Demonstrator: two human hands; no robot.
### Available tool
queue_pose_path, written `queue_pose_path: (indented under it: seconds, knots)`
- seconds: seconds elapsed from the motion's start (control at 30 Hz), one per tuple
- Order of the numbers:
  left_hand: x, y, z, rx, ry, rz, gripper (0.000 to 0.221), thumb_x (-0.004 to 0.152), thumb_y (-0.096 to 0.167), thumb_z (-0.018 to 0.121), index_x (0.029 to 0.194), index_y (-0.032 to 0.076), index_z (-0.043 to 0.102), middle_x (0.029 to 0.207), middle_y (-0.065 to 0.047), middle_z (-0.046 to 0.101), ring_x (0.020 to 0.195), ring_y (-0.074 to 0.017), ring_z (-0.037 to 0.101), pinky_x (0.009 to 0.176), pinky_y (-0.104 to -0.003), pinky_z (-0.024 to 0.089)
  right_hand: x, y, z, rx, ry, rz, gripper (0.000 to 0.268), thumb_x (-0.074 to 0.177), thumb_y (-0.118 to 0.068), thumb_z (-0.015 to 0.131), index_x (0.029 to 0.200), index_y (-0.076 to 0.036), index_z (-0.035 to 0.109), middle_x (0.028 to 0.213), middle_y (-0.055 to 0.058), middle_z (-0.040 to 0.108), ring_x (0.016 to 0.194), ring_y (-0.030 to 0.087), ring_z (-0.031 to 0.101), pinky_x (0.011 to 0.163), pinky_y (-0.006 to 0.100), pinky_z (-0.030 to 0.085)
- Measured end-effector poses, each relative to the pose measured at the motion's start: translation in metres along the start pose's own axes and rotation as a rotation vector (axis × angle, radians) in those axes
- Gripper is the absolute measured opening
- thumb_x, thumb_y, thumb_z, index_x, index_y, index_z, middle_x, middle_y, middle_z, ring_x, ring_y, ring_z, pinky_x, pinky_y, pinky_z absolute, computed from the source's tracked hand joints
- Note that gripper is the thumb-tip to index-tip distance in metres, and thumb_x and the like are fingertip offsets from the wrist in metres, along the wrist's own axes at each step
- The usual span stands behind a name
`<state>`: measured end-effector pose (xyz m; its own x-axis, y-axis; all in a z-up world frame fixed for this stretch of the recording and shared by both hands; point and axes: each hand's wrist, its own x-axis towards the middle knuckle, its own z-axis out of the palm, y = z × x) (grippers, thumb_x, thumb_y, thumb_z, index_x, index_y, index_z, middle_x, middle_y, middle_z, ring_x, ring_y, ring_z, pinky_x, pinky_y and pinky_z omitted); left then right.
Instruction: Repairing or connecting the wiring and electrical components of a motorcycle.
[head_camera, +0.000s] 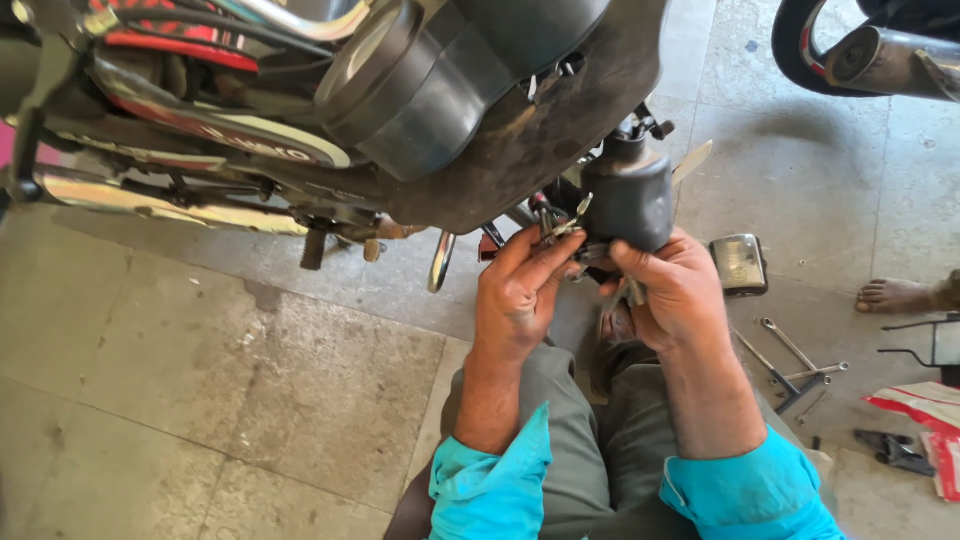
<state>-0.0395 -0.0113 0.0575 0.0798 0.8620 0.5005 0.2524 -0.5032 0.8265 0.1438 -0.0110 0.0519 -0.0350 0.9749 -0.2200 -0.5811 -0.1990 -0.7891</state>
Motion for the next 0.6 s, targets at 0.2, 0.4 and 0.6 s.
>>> queue_pose_path:
  seconds: [0.2, 0.4, 0.6]
  knots:
    - [-0.003, -0.003, 0.011, -0.061, 0.009, -0.029, 0.037, 0.089, -0.010, 0.073, 0.122, 0.007, 0.074, 0.122, -0.012, 0.070, 0.101, -0.0199, 0.075, 0.086, -0.028, 0.065, 0.003, -0.003, 0.003, -0.036, -0.033, -0.019, 0.027, 0.091, -0.001, 0.075, 0.117, 0.001, 0.068, 0.103, 0.012, 0.075, 0.082, 0.019, 0.074, 0.062, 0.027, 0.058]
    - [-0.006, -0.011, 0.025, -0.134, 0.150, 0.042, 0.027, 0.092, -0.004, 0.078, 0.117, 0.004, 0.073, 0.122, -0.012, 0.071, 0.102, -0.0189, 0.075, 0.086, -0.028, 0.066, 0.011, 0.008, -0.013, 0.111, -0.041, 0.014, 0.022, 0.093, 0.000, 0.075, 0.113, 0.000, 0.067, 0.094, 0.008, 0.071, 0.075, 0.015, 0.069, 0.064, 0.027, 0.057]
    - [-0.006, -0.006, 0.036, -0.127, 0.180, 0.013, 0.018, 0.093, -0.008, 0.075, 0.108, 0.001, 0.073, 0.121, -0.015, 0.067, 0.098, -0.0181, 0.074, 0.084, -0.027, 0.066, 0.005, -0.001, -0.004, 0.101, -0.008, 0.028, 0.022, 0.092, 0.000, 0.074, 0.112, -0.002, 0.066, 0.092, 0.007, 0.071, 0.070, 0.014, 0.067, 0.060, 0.027, 0.056]
